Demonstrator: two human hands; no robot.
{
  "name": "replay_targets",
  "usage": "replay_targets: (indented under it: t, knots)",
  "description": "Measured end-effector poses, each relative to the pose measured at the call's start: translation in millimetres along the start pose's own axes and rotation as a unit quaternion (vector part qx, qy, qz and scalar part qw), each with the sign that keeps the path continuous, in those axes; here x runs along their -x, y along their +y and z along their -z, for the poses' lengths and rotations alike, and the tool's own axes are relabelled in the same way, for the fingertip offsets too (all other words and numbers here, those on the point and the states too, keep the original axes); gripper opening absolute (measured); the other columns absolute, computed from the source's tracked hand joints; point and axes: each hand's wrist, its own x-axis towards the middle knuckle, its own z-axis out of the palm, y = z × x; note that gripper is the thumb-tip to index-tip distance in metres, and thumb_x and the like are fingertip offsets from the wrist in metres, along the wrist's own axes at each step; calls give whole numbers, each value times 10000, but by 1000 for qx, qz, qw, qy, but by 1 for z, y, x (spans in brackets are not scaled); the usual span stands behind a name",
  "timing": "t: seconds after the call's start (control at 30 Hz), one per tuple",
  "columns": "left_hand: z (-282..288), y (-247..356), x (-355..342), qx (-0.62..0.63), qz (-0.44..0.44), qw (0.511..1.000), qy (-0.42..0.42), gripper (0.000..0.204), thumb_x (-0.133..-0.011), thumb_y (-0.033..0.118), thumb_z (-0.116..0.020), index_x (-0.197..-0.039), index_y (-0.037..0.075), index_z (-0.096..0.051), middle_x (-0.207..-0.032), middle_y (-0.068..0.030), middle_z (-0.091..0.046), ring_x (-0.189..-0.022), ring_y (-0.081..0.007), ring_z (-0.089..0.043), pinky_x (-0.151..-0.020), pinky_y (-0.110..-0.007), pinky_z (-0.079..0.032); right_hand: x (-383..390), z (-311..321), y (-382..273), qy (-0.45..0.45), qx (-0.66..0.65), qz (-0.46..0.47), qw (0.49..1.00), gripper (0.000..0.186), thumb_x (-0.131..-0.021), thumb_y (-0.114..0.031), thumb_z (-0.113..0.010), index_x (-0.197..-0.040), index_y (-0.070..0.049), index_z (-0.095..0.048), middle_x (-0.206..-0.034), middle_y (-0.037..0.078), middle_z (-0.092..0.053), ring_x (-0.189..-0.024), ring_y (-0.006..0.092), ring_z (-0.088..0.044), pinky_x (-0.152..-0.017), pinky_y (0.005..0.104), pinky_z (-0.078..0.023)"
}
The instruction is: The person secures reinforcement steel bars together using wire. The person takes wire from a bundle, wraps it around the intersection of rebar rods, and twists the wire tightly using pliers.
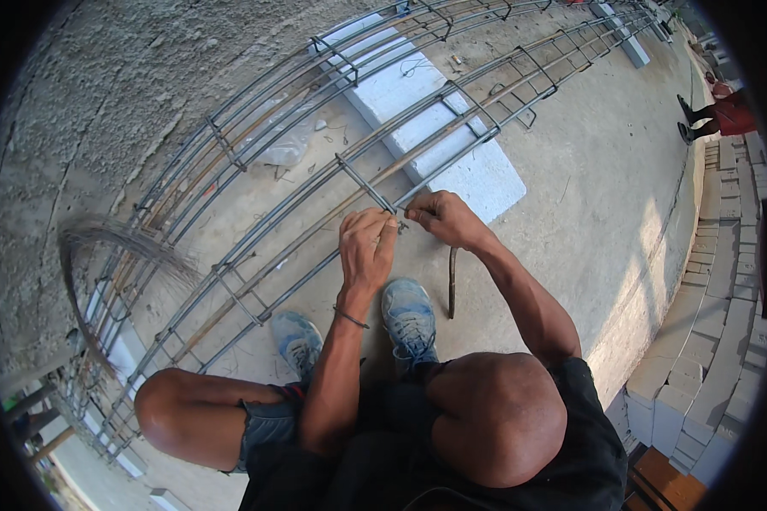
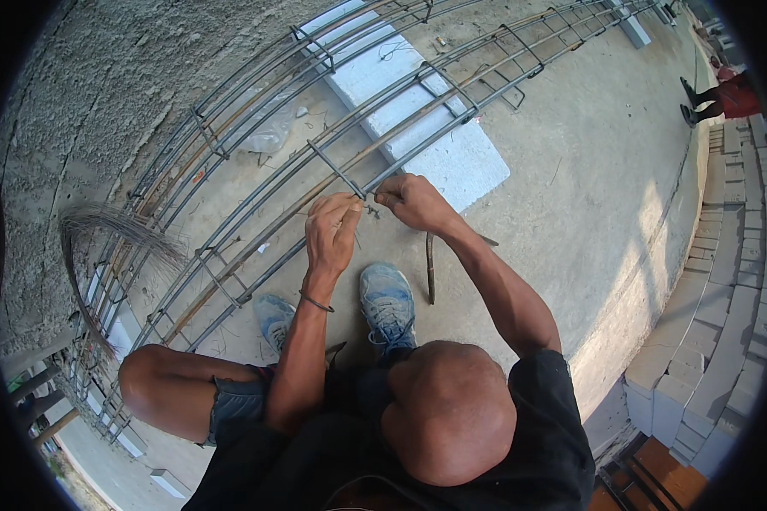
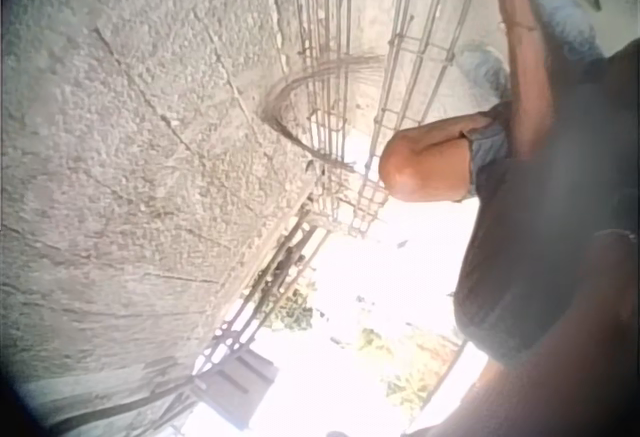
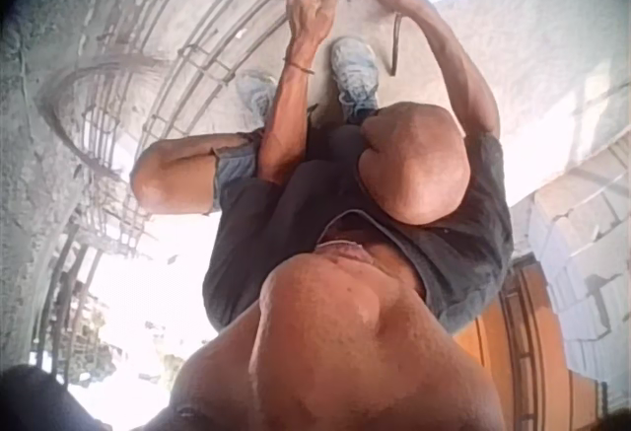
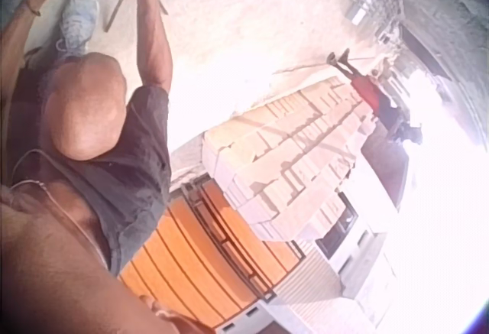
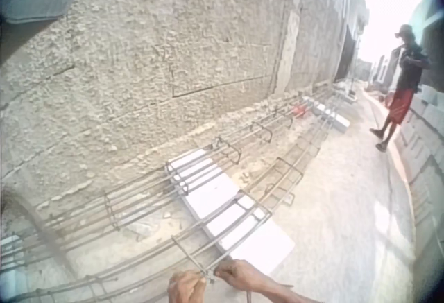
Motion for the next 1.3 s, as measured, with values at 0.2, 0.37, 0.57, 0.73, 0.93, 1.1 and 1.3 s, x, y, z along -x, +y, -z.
replay_targets:
  t: [0.2, 0.37, 0.57, 0.73, 0.93, 1.1, 1.3]
  knots:
    - [-18, -14, 11, -62, -84, 994, 27, 307, -911, 207, -460, -945, -40, -641, -960, -148, -634, -1031, -311, -557, -1021, -493, -276, 6, 20, -53, -85, 70, -16, 994, 157, -746, 13, -474, -760, 56, -624, -665, 120, -619, -605, 213, -617, -555, 366, -497]
    - [-9, -17, 14, 27, -32, 999, 10, 302, -922, 175, -462, -1100, -51, -552, -1057, -180, -619, -1025, -310, -580, -1022, -435, -316, 24, -6, -68, -84, -163, -182, 966, 191, -867, -78, -519, -838, 99, -585, -712, 111, -618, -600, 152, -602, -487, 284, -494]
    - [-6, -15, 4, 330, 184, 924, -54, 321, -873, 66, -532, -1172, -46, -494, -1213, -276, -531, -1084, -294, -585, -856, -324, -488, 47, -83, -58, 157, -301, -118, 933, 212, -924, -90, -526, -987, 107, -573, -743, 87, -624, -646, 122, -598, -580, 258, -513]
    - [5, -10, -12, 281, 194, 939, -42, 490, -762, -39, -626, -1208, -136, -449, -1206, -325, -515, -1178, -317, -515, -861, -314, -493, 53, -81, -38, 146, -173, -52, 973, 305, -918, -161, -570, -1146, 41, -576, -811, 74, -616, -650, 101, -575, -574, 271, -482]
    - [0, -3, -5, 294, 192, 935, -41, 604, -768, -40, -623, -1316, -102, -375, -1252, -341, -470, -1189, -324, -504, -902, -315, -468, 48, -43, -26, 25, -257, -17, 966, 299, -894, -185, -609, -1126, 3, -612, -856, 69, -571, -726, 131, -568, -630, 269, -486]
    - [7, -6, 2, 277, 144, 946, -83, 672, -763, -41, -615, -1369, -45, -325, -1256, -335, -472, -1191, -328, -504, -932, -335, -441, 49, -53, -18, 57, -258, -31, 964, 264, -888, -186, -620, -1084, -11, -638, -846, 63, -588, -718, 118, -565, -619, 262, -487]
    - [9, 10, 2, 143, 144, 969, -142, 699, -759, -89, -530, -1410, 52, -317, -1271, -286, -491, -1268, -303, -428, -999, -319, -355, 39, -53, 1, 170, -346, -138, 912, 194, -860, -210, -660, -905, -22, -644, -781, 17, -606, -698, 93, -562, -607, 245, -483]
